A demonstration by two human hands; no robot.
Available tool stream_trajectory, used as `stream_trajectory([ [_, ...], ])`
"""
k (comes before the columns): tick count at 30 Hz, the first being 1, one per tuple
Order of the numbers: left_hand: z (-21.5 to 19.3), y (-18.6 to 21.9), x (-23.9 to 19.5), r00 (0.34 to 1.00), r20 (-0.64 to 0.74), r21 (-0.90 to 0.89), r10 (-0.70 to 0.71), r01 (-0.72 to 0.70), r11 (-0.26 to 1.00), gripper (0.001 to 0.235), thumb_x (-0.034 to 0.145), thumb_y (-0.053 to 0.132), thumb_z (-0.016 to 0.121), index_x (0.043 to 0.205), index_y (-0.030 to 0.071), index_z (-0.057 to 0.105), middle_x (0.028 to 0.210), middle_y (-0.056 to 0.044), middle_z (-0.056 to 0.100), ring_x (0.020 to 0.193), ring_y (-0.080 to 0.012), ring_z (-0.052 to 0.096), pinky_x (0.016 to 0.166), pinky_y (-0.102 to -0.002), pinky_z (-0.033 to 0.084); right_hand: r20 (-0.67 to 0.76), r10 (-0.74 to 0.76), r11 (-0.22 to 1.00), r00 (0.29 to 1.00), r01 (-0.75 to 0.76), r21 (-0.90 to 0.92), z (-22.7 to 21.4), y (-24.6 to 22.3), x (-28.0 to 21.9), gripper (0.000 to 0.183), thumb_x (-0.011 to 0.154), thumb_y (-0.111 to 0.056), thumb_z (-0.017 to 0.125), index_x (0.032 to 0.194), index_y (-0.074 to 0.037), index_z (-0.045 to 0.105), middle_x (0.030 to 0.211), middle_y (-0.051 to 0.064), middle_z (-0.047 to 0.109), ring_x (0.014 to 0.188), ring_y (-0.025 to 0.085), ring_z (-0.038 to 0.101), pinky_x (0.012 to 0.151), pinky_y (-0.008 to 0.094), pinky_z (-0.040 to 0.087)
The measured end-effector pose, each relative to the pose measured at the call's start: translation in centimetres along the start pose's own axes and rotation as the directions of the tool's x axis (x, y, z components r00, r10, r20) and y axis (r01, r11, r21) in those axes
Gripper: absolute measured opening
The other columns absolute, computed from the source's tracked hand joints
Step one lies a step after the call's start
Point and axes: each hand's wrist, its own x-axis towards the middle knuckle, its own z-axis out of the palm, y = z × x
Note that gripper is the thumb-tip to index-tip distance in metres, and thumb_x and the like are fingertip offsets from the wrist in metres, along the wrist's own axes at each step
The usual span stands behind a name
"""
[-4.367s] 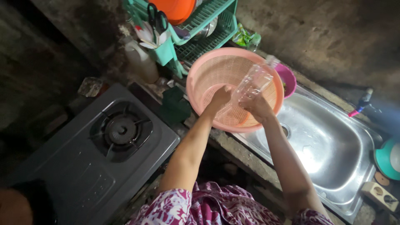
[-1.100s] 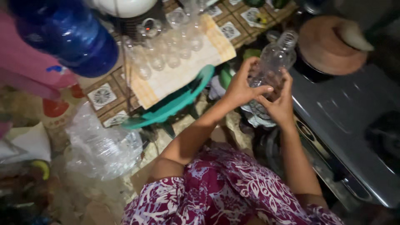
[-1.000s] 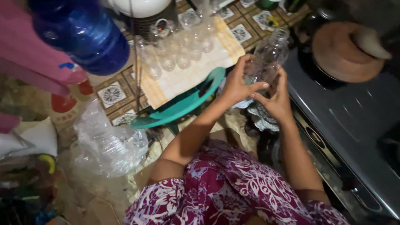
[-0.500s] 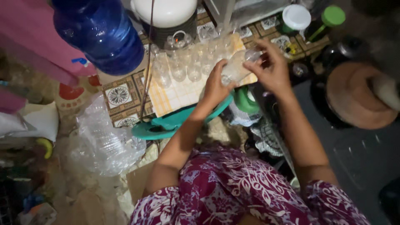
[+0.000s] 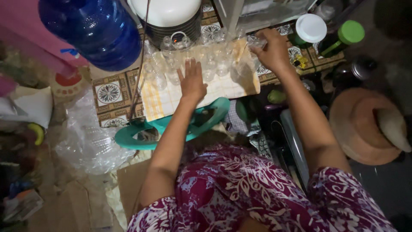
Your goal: The person washes clear plastic bottles in a pink colander at a sink, then dries them one by one with a pink cloth. The dried bottles are placed on a cloth-covered surface next to a gas stove.
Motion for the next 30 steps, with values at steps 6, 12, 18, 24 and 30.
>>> stream_trajectory([
  [6, 1.8, -0.6, 1.6, 0.988, 0.142, 0.142, -0.065, 0.044, 0.989, 0.092, 0.083, 0.031, 0.079, 0.157, 0.004, 0.030, 0.168, -0.013, 0.022, 0.157, -0.0298, 0.014, 0.124, -0.060, 0.007, 0.061, -0.038, 0.987, 0.997, 0.047, -0.156, 5.5, 6.1, -0.2, 0.032, 0.078, -0.010, 0.086, 0.105, -0.005, 0.069, 0.112, 0.017, 0.068, 0.113, 0.042, 0.062, 0.099, 0.050, 0.051],
  [12, 2.8, -0.9, 2.5, 0.989, 0.131, 0.165, -0.067, 0.045, 0.985, 0.091, 0.083, 0.033, 0.077, 0.157, 0.006, 0.031, 0.167, -0.013, 0.023, 0.155, -0.0298, 0.018, 0.124, -0.057, 0.008, 0.101, 0.152, 0.986, 0.983, -0.144, -0.083, 11.0, 9.5, -0.4, 0.039, 0.078, -0.008, 0.081, 0.115, -0.009, 0.070, 0.119, 0.022, 0.065, 0.113, 0.042, 0.061, 0.095, 0.048, 0.050],
  [18, 1.8, -0.7, 2.1, 0.994, 0.101, 0.134, -0.046, 0.032, 0.990, 0.084, 0.082, 0.031, 0.078, 0.152, 0.004, 0.039, 0.164, -0.016, 0.031, 0.153, -0.0319, 0.024, 0.123, -0.058, 0.010, 0.179, 0.265, 0.963, 0.947, -0.250, -0.106, 14.2, 11.4, -0.6, 0.042, 0.074, -0.009, 0.083, 0.115, -0.011, 0.071, 0.116, 0.021, 0.063, 0.108, 0.041, 0.062, 0.090, 0.048, 0.052],
  [24, 1.0, -0.5, 1.8, 0.996, 0.089, 0.140, -0.022, 0.010, 0.990, 0.074, 0.083, 0.031, 0.078, 0.146, 0.005, 0.048, 0.159, -0.019, 0.038, 0.150, -0.0356, 0.029, 0.123, -0.060, 0.013, 0.209, 0.222, 0.973, 0.952, -0.202, -0.113, 16.0, 12.6, -1.4, 0.042, 0.080, -0.003, 0.076, 0.121, -0.011, 0.070, 0.115, 0.021, 0.064, 0.107, 0.041, 0.064, 0.091, 0.047, 0.053],
  [30, 1.0, -0.8, 2.2, 0.997, 0.076, 0.157, -0.013, 0.001, 0.988, 0.073, 0.082, 0.034, 0.078, 0.144, 0.007, 0.050, 0.157, -0.020, 0.038, 0.149, -0.0363, 0.030, 0.121, -0.059, 0.014, 0.158, 0.147, 0.989, 0.977, -0.145, -0.025, 15.4, 11.9, -1.6, 0.058, 0.080, 0.004, 0.069, 0.136, -0.011, 0.064, 0.129, 0.020, 0.063, 0.115, 0.040, 0.062, 0.096, 0.045, 0.053],
])
